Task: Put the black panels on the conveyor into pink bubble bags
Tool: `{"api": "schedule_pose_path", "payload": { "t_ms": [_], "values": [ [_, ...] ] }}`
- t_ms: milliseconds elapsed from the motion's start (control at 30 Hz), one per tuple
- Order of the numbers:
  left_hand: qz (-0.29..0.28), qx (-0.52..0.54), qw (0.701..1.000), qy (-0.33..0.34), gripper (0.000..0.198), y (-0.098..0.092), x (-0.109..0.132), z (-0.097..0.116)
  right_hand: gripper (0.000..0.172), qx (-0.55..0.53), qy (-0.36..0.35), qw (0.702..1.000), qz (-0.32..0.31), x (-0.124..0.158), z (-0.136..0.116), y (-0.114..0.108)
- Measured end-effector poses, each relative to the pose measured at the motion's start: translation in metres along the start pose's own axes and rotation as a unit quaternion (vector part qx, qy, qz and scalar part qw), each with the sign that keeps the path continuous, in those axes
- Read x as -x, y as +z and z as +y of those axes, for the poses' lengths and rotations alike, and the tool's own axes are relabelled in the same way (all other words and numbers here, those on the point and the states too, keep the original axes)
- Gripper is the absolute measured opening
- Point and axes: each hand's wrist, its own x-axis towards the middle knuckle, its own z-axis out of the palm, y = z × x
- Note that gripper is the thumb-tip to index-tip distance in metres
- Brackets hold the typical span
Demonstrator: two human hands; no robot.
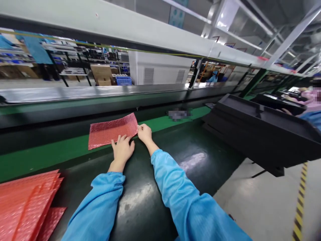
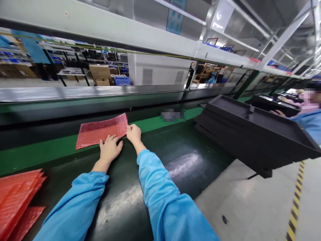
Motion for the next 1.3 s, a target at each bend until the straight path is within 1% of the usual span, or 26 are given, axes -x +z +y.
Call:
{"api": "schedule_pose_path", "payload": {
  "t_ms": [200,400,500,633,800,933,1067,1133,1200,1267,1300],
  "values": [
    [-0.007,-0.008,1.0,0.003,0.047,-0.005,0.004,0.005,0.023,0.012,-0.009,1.0,0.001,-0.002,0.0,-0.003],
    [-0.004,-0.029,1.0,-0.004,0.052,-0.003,0.003,0.007,0.023,-0.016,-0.006,0.999,0.048,-0.014,0.014,-0.01],
    [0.0,-0.029,0.999,-0.016,0.053,-0.003,0.004,0.01,0.022,0.007,0.011,0.998,0.064,-0.024,0.022,-0.017],
    [0.008,-0.024,0.999,-0.041,0.054,-0.003,0.004,0.014,0.015,0.048,0.031,0.997,0.055,-0.039,0.031,-0.026],
    [0.004,-0.024,0.996,-0.083,0.057,-0.008,0.002,0.021,0.018,0.101,0.022,0.994,0.037,-0.052,0.039,-0.036],
    [-0.004,-0.011,0.997,-0.081,0.057,-0.013,0.0,0.024,0.016,0.155,0.017,0.988,0.003,-0.064,0.049,-0.049],
    [-0.002,0.006,0.998,-0.068,0.056,-0.014,-0.002,0.026,0.018,0.219,0.024,0.975,-0.02,-0.084,0.061,-0.069],
    [-0.004,0.012,0.998,-0.06,0.056,-0.014,-0.003,0.028,0.022,0.252,0.04,0.967,-0.015,-0.099,0.065,-0.081],
    [-0.007,0.011,0.999,-0.053,0.055,-0.014,-0.004,0.028,0.021,0.281,0.064,0.957,-0.006,-0.117,0.069,-0.091],
    [-0.009,0.008,0.999,-0.051,0.054,-0.014,-0.005,0.029,0.023,0.304,0.091,0.948,0.003,-0.137,0.07,-0.098],
    [-0.01,0.007,0.999,-0.052,0.054,-0.015,-0.005,0.029,0.027,0.312,0.103,0.944,0.006,-0.147,0.07,-0.099]
  ]
}}
